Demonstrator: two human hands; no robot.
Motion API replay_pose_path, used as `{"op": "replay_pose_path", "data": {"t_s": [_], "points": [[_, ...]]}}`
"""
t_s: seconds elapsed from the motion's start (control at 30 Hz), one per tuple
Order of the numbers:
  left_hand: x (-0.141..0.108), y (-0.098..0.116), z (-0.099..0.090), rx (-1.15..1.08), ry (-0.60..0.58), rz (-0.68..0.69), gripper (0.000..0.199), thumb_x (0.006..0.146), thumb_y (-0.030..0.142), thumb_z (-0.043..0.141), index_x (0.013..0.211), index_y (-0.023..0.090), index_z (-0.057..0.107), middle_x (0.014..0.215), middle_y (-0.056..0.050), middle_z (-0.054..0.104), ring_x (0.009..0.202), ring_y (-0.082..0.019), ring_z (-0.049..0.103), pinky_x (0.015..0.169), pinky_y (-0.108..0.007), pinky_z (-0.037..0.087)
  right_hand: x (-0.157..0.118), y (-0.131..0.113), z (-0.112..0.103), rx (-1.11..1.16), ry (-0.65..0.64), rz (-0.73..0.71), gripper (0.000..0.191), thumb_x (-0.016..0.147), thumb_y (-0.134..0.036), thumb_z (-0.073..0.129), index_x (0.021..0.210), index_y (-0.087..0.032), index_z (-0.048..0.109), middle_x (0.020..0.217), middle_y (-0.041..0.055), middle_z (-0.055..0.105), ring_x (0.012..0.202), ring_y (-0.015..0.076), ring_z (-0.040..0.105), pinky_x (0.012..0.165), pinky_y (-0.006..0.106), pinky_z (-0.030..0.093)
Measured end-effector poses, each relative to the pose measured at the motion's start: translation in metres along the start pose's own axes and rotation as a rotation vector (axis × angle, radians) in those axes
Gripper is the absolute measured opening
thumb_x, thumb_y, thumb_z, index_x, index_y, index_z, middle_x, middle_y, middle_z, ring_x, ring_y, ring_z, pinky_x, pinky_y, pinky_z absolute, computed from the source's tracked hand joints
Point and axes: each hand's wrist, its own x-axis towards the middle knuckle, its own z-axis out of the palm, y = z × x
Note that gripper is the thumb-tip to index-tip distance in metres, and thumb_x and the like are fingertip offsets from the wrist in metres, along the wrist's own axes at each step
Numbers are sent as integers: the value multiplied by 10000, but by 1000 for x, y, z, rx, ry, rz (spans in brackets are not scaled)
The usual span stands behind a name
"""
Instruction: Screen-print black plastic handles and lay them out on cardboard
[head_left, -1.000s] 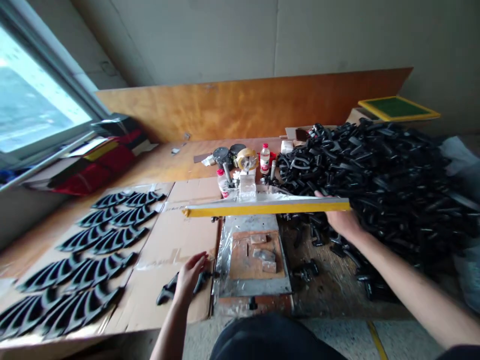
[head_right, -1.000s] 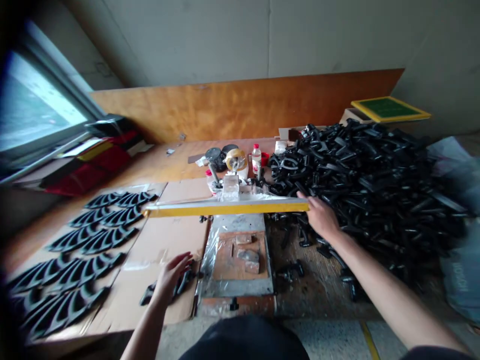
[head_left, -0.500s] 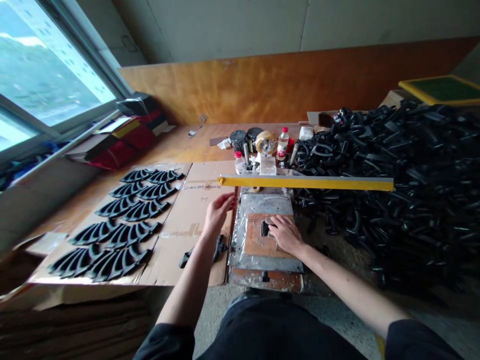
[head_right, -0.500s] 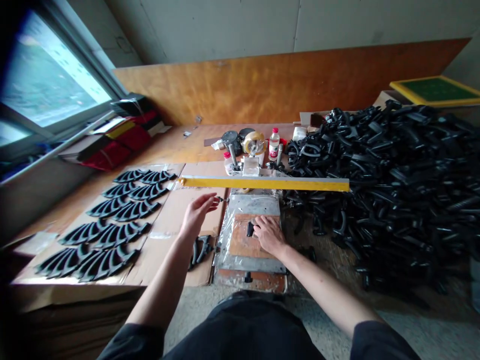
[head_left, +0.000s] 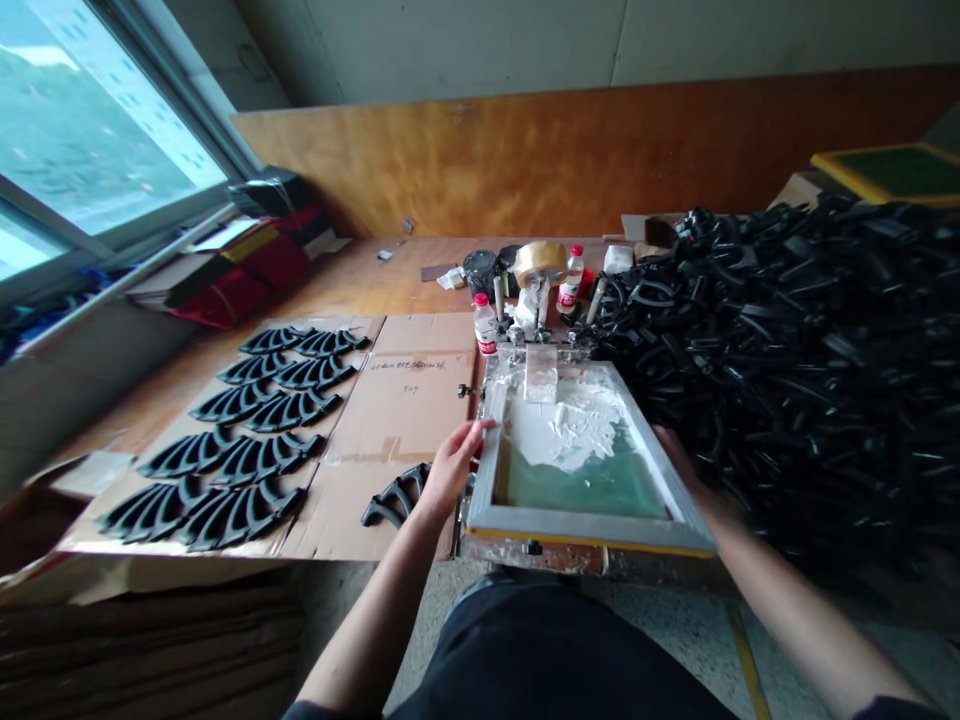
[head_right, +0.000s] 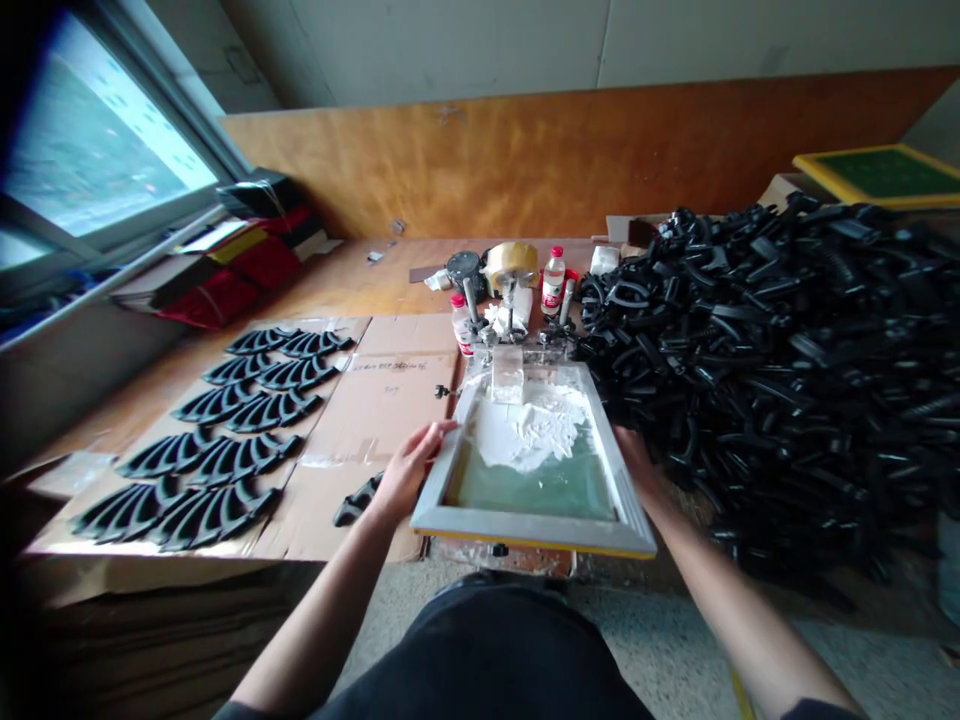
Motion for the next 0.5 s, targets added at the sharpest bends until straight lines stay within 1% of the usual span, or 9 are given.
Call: {"op": "replay_pose_path", "data": {"t_s": [0.07,0.1,0.13,0.17,0.23,0.3,0.37,0.43,0.5], "points": [[-1,-35,0,55,-11,-49,627,811,562,593,1325,205,555,695,24,564,560,-94,472,520,-195,367,19,3,-8,-30,94,30,302,911,-265,443,919,-132,714,846,76,717,680,189,645,644,305,542],[0,-51,1,81,4,-58,663,803,529,615,1376,215,502,675,38,548,547,-87,451,519,-192,351,30,-5,-6,-36,124,7,258,888,-251,500,1008,-136,697,1006,113,703,808,216,662,728,341,548],[3,-65,3,108,25,-62,696,796,502,630,1409,219,459,664,47,539,543,-86,442,521,-191,342,41,-17,-1,-46,135,-40,291,860,-242,560,1114,-145,662,1180,144,645,973,249,643,833,385,533],[5,-77,5,136,45,-64,713,791,481,638,1424,220,438,664,49,540,549,-87,444,527,-193,342,52,-33,7,-60,120,-102,394,833,-237,611,1218,-152,608,1324,160,555,1126,279,579,931,426,493],[11,-92,7,185,75,-68,691,782,457,646,1405,216,466,686,37,560,574,-97,473,542,-200,358,73,-67,25,-94,1,-217,568,805,-225,663,1344,-159,499,1435,165,441,1268,308,459,1025,464,423],[16,-100,8,214,89,-70,645,772,449,653,1357,210,522,705,23,581,592,-109,501,554,-210,379,89,-92,42,-140,-177,-235,540,805,-207,673,1317,-163,506,1350,159,515,1213,301,495,985,442,440],[18,-103,7,227,89,-70,612,763,451,659,1313,201,562,711,14,593,603,-120,520,566,-220,398,95,-105,55,-178,-326,-195,361,814,-208,672,1164,-168,594,1134,126,635,1051,273,584,881,388,474],[19,-105,6,227,83,-69,599,762,455,657,1296,197,575,720,8,602,618,-128,533,583,-229,414,89,-105,60,-193,-412,-199,167,833,-230,656,991,-177,643,949,85,674,918,246,617,795,343,474],[20,-108,5,225,80,-67,591,770,460,647,1296,198,575,731,3,605,636,-135,543,595,-235,421,70,-99,59,-184,-453,-311,68,861,-207,601,898,-182,652,880,67,675,874,228,613,759,317,459]]}}
